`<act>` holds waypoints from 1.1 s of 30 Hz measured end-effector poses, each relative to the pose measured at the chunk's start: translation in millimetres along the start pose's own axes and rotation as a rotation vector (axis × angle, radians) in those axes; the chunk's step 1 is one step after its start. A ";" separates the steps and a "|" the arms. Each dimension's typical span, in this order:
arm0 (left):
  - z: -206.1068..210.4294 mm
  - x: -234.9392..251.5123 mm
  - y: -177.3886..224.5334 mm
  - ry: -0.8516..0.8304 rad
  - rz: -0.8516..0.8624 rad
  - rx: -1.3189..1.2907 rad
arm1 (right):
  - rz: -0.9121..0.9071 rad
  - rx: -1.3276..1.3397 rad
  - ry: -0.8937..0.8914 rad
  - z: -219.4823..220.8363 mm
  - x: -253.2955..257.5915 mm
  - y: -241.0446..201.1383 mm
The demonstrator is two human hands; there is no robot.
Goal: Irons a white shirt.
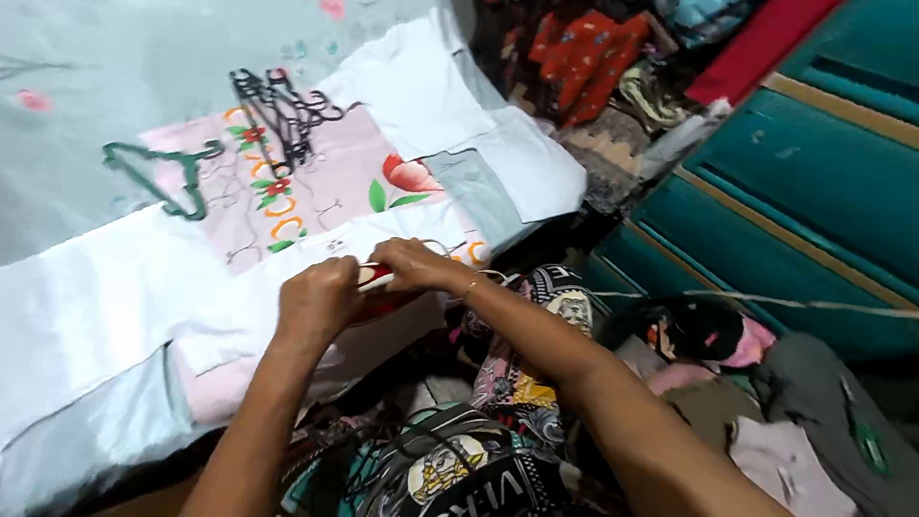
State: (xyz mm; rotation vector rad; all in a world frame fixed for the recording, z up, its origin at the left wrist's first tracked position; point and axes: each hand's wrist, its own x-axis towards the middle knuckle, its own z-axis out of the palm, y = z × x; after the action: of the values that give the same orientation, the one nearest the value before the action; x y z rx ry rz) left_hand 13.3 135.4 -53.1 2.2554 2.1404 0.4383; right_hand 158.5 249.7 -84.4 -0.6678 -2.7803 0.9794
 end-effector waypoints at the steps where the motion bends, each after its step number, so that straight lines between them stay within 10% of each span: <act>1: -0.8 1.0 1.4 -0.006 -0.005 0.000 | 0.002 -0.008 -0.001 -2.3 -1.4 0.5; 10: -9.9 24.0 6.6 0.022 0.031 0.045 | 0.077 -0.020 0.120 -22.2 -4.9 -1.5; 20: -30.6 31.5 25.0 0.113 0.062 0.022 | -0.242 0.032 0.380 -56.4 -31.0 19.3; 26: -63.7 13.5 18.7 0.200 0.068 0.033 | 0.368 -0.127 0.540 -112.3 -181.5 32.7; 33: -100.3 1.0 26.0 0.403 0.003 -0.014 | 0.887 -0.164 0.323 -12.3 -289.9 35.7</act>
State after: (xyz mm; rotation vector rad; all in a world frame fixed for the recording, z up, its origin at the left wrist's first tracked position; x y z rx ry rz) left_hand 18.6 115.5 48.4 2.3237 2.2872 0.9799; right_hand 434.4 152.8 -87.3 -1.9683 -2.2585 0.6299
